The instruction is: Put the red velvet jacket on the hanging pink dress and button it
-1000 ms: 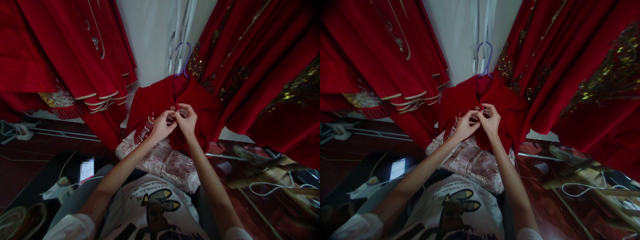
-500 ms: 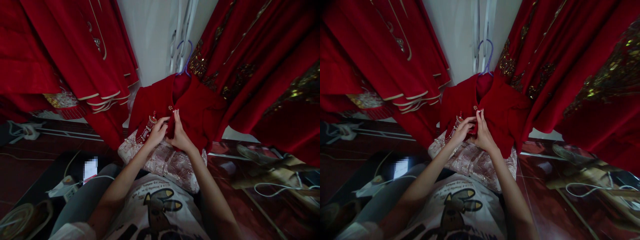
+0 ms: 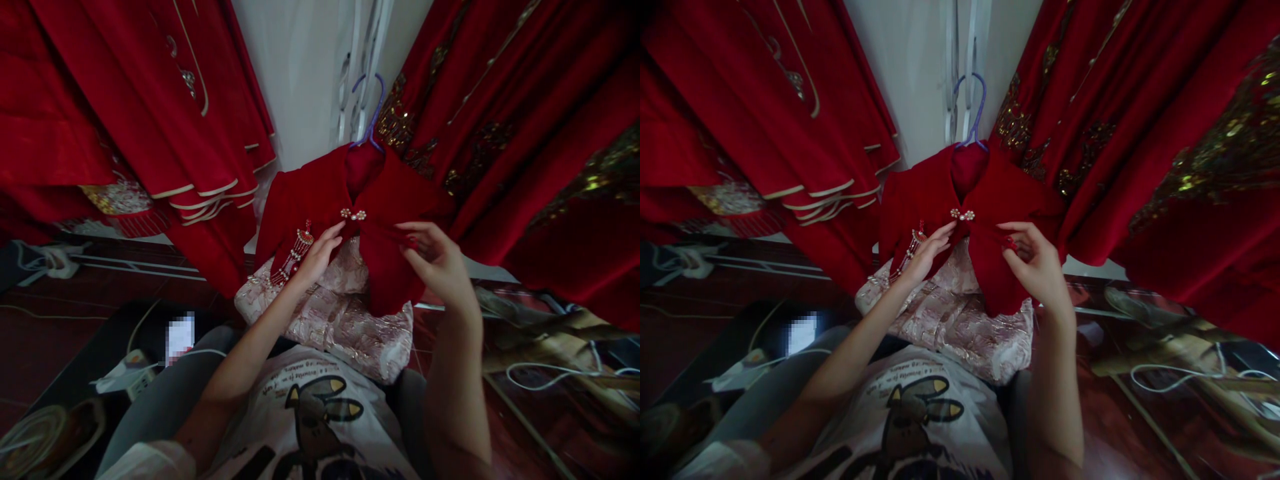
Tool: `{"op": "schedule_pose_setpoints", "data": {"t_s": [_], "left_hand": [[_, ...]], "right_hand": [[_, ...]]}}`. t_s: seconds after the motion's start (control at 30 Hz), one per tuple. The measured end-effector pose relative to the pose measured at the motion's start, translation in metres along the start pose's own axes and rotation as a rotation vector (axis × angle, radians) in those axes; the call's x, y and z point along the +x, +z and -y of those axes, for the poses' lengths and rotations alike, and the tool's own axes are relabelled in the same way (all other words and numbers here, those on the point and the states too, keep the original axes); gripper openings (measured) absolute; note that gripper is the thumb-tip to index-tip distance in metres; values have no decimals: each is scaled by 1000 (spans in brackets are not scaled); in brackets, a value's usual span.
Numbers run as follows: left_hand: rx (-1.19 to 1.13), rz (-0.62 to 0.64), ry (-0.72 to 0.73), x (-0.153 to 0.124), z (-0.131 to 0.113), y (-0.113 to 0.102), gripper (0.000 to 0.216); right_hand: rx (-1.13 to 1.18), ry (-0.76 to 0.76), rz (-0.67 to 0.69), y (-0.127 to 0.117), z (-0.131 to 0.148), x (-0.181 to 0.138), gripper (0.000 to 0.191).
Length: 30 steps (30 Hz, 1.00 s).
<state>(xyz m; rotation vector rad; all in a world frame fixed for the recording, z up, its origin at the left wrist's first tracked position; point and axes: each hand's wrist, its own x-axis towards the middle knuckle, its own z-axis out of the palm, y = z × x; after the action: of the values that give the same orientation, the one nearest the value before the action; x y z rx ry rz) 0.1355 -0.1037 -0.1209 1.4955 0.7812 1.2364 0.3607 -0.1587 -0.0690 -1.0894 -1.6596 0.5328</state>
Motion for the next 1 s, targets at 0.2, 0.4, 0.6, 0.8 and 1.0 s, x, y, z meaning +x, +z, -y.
{"op": "schedule_pose_setpoints", "data": {"t_s": [0.2,0.4,0.6,0.8,1.0], "left_hand": [[42,-21,58,-5,-2,5,33],[289,-386,204,-14,-8,-28,13],[650,-461,175,-7,9,-64,32],[470,-444,238,1,18,-63,33],[177,-347,165,1,7,-65,20]], "right_hand": [[76,-64,155,-3,38,-17,30],[57,-88,444,24,44,-15,45],[124,-63,420,50,32,-9,34],[343,61,419,75,24,-7,24],[210,-17,150,112,-1,15,24]]}}
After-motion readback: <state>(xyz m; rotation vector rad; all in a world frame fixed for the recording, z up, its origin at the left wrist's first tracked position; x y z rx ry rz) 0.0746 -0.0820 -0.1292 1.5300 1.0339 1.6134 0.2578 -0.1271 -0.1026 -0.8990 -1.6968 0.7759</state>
